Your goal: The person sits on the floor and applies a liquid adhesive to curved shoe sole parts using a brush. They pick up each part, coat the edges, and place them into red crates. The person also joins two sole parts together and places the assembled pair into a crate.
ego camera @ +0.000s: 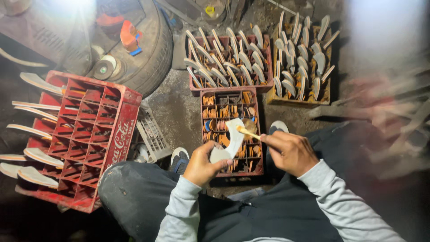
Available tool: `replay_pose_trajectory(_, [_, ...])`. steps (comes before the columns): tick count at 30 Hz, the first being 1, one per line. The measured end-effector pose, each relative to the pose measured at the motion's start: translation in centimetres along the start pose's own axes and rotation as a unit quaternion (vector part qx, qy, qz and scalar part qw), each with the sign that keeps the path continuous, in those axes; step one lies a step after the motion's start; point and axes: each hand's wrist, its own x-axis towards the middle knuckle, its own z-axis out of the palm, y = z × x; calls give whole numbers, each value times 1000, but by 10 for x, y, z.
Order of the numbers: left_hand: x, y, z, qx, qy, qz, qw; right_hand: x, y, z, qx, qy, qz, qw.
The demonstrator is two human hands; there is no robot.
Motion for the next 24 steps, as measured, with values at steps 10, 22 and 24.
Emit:
replay_pose_trajectory(10, [11, -10, 1, -6, 38, -17, 999, -9, -23, -5, 50, -62, -33, 996])
replay_pose_trajectory(22, [8, 10, -24, -66, 55, -25, 996, 8, 37, -11, -54, -90, 82, 991])
replay_pose_trajectory(24, [16, 3, -33, -46, 63, -6, 997, 16, 63, 5, -94, -117, 138, 979])
